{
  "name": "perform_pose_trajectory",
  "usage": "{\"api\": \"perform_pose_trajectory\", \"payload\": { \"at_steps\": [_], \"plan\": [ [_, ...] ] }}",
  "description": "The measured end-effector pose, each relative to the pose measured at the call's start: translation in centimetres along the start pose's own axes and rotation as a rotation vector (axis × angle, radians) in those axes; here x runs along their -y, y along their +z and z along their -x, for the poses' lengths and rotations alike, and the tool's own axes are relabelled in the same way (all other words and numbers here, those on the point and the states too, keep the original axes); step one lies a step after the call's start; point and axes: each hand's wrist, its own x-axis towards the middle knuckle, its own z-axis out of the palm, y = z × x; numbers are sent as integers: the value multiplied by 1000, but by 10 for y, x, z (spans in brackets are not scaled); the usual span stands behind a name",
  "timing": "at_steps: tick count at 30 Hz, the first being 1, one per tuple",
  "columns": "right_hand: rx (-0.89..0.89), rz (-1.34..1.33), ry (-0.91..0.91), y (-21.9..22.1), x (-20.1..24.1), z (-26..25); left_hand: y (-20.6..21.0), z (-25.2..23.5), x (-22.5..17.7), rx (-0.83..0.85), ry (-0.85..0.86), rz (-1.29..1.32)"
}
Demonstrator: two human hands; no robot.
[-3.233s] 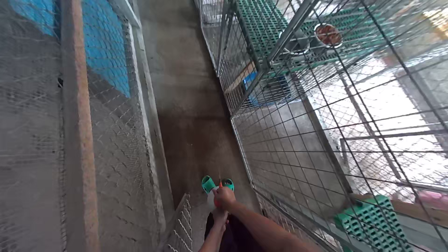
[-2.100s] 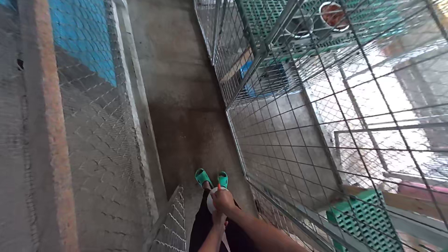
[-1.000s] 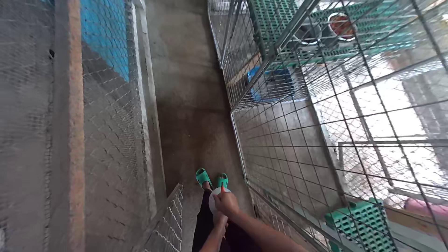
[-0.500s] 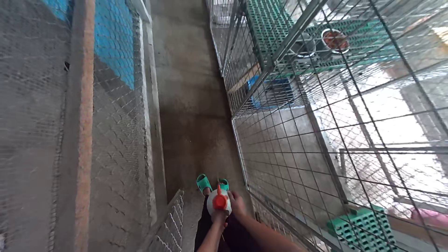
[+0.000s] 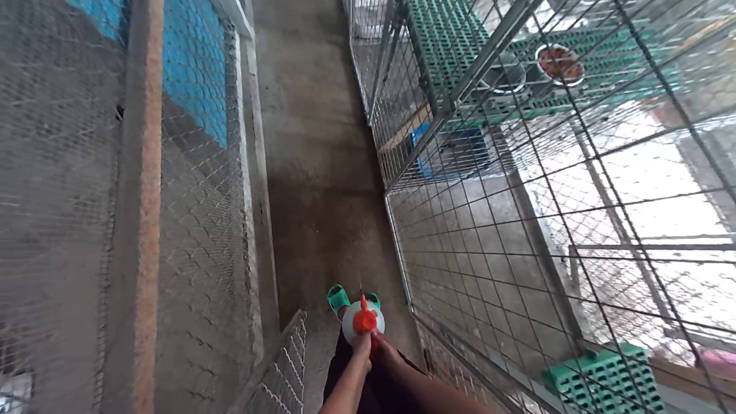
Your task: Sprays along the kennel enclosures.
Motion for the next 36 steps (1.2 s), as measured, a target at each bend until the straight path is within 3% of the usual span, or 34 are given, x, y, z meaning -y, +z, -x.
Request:
{"api": "perform_pose_trajectory", "payload": {
  "at_steps": [3,6,11,17,20,23,29,32,36],
  "plan": [
    [-46,125,-74,-11,0,6,3,-8,2,182,-68,137],
    [-164,160,-122,-14,7,16,14,15,-14,250,-99,237],
    [-286,440,-153,-8,38,24,10,27,-10,346,-7,293],
    [-143,808,-211,-5,78,14,-26,64,10,385,135,81],
    [-37,1033,-192,3,101,18,-52,79,27,306,252,38],
    [-19,1065,-255,13,114,21,-80,93,39,124,420,12],
    [-54,917,-398,66,147,3,-135,179,39,-343,1136,-374],
    [-28,853,-432,100,161,-7,-157,237,32,-354,1302,-283],
    [-16,830,-456,143,176,-18,-191,273,43,-192,1218,-9]
  ]
}}
